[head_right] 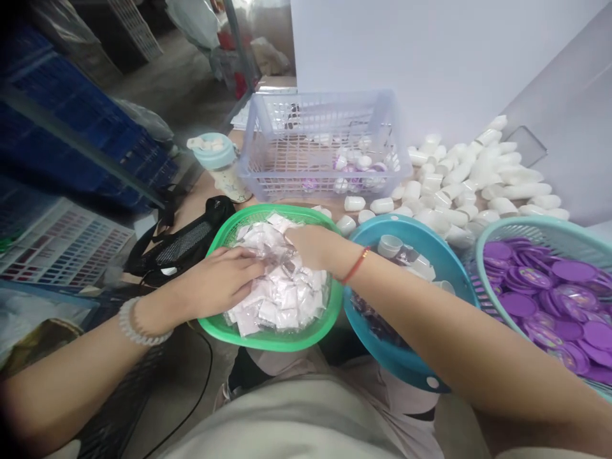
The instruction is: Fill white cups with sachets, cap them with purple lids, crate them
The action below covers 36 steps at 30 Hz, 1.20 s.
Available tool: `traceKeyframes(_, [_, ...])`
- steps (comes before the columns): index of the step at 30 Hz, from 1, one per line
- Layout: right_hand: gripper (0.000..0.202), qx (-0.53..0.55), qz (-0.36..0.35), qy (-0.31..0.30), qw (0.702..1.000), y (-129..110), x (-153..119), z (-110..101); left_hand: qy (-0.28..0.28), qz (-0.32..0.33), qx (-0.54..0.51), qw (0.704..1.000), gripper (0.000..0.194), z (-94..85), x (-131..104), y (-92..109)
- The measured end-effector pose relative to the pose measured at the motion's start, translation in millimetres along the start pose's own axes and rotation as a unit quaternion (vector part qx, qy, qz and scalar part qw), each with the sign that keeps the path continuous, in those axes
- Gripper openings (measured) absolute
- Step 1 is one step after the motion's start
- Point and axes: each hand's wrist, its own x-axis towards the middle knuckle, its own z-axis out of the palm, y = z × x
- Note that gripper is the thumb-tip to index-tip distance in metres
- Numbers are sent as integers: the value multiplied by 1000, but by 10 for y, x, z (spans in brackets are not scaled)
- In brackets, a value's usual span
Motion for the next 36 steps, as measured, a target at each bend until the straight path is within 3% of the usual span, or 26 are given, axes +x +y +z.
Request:
traceKeyframes(4, [46, 7, -23, -2, 1000, 64, -192, -117, 19, 22, -78, 997, 29, -30, -148, -123])
traceKeyframes(6, [56, 44, -73, 0, 996, -20, -299, -97, 29, 11, -97, 995, 54, -18, -182, -126])
traceKeyframes(9, [94, 8, -75, -30, 997, -291, -432, 92, 4, -33, -63, 997, 91, 24, -147, -30])
traceKeyframes(11, [104, -71, -26, -25, 997, -477, -470, 255, -21, -56, -38, 997, 95, 41, -79, 54])
traceKeyframes(14, [97, -109, -5, 0, 994, -588, -434, 377, -26, -63, -28, 997, 77, 21, 29, 91])
traceKeyframes(17, [68, -53, 9, 16, 998, -457, -330, 326, -10, -45, -66, 997, 53, -36, 98, -30])
traceKeyframes(20, [43, 57, 61, 92, 992, -221, -220, 254, 76, -113, -147, 980, 44, -89, 154, -219])
traceKeyframes(23, [34, 177, 77, 201, 960, -50, -138, 231, 151, -179, -212, 949, 46, -133, 199, -331])
traceKeyframes(26, [40, 191, 56, 225, 954, 0, -127, 181, 124, -145, -205, 960, 50, -197, 167, -305])
traceKeyframes(30, [46, 77, 88, 201, 973, -35, -235, 31, 127, -159, -51, 978, 54, -302, -53, -167])
traceKeyframes(32, [42, 27, 111, 212, 971, -70, -278, -29, 140, -161, 3, 977, 46, -316, -181, -86])
traceKeyframes(34, [39, 9, 70, 219, 973, -118, -268, -49, 111, -111, -8, 988, 30, -276, -262, 15])
traceKeyframes(36, [38, 12, -12, 199, 980, -180, -199, -32, 36, -52, -62, 996, 20, -183, -274, 137])
